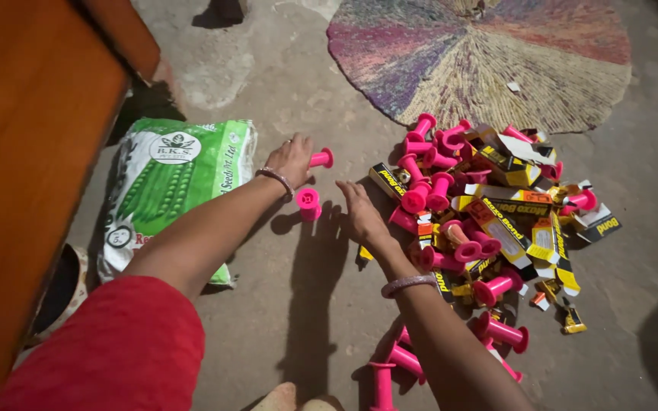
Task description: The person sits on the floor and sorts a mixed pile of pink plastic wall anchors and small yellow-and-black boxes. They repeatedly pick up anchors, place them into a separate group, and occasionally move boxes aside to reach more anchors.
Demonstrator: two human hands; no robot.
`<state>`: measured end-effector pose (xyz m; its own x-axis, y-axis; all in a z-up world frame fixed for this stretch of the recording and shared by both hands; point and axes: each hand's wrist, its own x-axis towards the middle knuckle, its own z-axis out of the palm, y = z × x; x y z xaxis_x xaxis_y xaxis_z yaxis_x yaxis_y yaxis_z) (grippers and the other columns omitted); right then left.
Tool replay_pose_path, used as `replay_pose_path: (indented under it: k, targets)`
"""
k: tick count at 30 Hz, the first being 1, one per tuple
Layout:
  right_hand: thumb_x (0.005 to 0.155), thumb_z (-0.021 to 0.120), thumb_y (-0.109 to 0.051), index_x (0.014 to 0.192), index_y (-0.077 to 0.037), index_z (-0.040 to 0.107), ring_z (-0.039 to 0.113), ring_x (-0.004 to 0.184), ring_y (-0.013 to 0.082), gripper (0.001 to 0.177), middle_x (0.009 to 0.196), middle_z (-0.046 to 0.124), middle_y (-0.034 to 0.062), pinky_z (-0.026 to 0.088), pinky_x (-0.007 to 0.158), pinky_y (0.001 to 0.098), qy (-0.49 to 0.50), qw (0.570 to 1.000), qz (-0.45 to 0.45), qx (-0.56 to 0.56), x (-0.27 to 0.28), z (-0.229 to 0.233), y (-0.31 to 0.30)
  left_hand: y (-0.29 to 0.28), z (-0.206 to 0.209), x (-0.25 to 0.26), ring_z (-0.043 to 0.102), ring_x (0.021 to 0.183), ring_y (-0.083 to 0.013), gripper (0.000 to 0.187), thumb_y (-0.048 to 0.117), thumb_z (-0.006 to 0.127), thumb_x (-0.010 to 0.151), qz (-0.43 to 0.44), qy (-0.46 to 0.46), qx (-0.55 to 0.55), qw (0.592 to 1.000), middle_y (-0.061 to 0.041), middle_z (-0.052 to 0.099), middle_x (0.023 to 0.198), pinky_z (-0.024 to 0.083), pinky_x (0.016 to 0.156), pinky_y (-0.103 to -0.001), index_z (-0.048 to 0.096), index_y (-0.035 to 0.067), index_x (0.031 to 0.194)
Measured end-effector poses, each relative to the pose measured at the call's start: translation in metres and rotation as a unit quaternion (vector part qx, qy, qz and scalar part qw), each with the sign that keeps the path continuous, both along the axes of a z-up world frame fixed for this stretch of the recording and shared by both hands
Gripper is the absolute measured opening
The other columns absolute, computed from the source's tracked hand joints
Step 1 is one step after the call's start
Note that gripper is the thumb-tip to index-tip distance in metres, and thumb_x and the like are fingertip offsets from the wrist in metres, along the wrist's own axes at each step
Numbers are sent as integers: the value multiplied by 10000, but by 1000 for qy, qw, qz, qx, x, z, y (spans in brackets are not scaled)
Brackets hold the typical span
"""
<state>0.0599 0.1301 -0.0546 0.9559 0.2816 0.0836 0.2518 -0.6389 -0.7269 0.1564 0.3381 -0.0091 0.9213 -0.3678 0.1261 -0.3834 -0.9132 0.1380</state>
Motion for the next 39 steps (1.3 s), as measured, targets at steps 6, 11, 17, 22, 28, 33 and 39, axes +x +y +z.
replay_pose_path:
  k: [6,11,17,22,28,33,39]
  targets:
    - [797,693,-72,1501,-113,429,495,1383,389,752,1521,479,183,457,1087,443,-22,999,16,-41,-2,-1,8,12,27,-9,665,1068,-433,437,129,758,827,36,46,29,998,-237,614,1221,557,860,-520,580,71,1222]
    - [821,773,-131,1540,-149,388,610,1241,364,815,1389,597,222,518,1000,433,73,997,26,11,3,-20,23,9,50,-27,690,1149,-393,361,124,755,790,135,208,41,968,-238,684,1244,576,950,-465,728,53,1143]
    - [835,726,-70,1534,-184,342,683,1027,226,806,1368,593,181,624,748,358,265,932,-1,248,1,-33,50,8,29,-22,669,1204,-371,393,265,771,812,182,253,16,950,-213,686,1274,554,1006,-449,761,93,1166]
    - [861,698,-50,1538,-136,368,656,1115,216,758,1408,621,169,574,825,333,216,940,4,264,6,-57,60,12,0,-10,448,1397,-391,371,408,697,847,145,197,-18,969,-128,574,1430,423,1135,-497,758,287,1192]
    - [808,650,46,1541,-133,405,589,1217,174,794,1515,539,101,514,991,338,221,927,64,297,1,-66,57,13,-18,-15,196,1522,-416,456,590,645,864,105,224,22,969,-122,381,1570,214,1208,-615,692,394,1272]
    - [812,621,85,1559,-140,395,617,1109,159,813,1537,508,73,525,956,335,255,906,98,322,8,-94,51,15,-13,-23,140,1528,-430,429,590,621,888,80,218,42,972,-145,345,1578,148,1206,-662,717,364,1240]
    - [801,622,77,1487,-118,465,671,1011,220,729,1383,595,126,588,874,385,142,949,-27,279,23,-90,31,-10,5,-34,240,1469,-361,347,427,643,871,24,101,-13,995,-120,437,1460,158,1132,-713,721,235,1148]
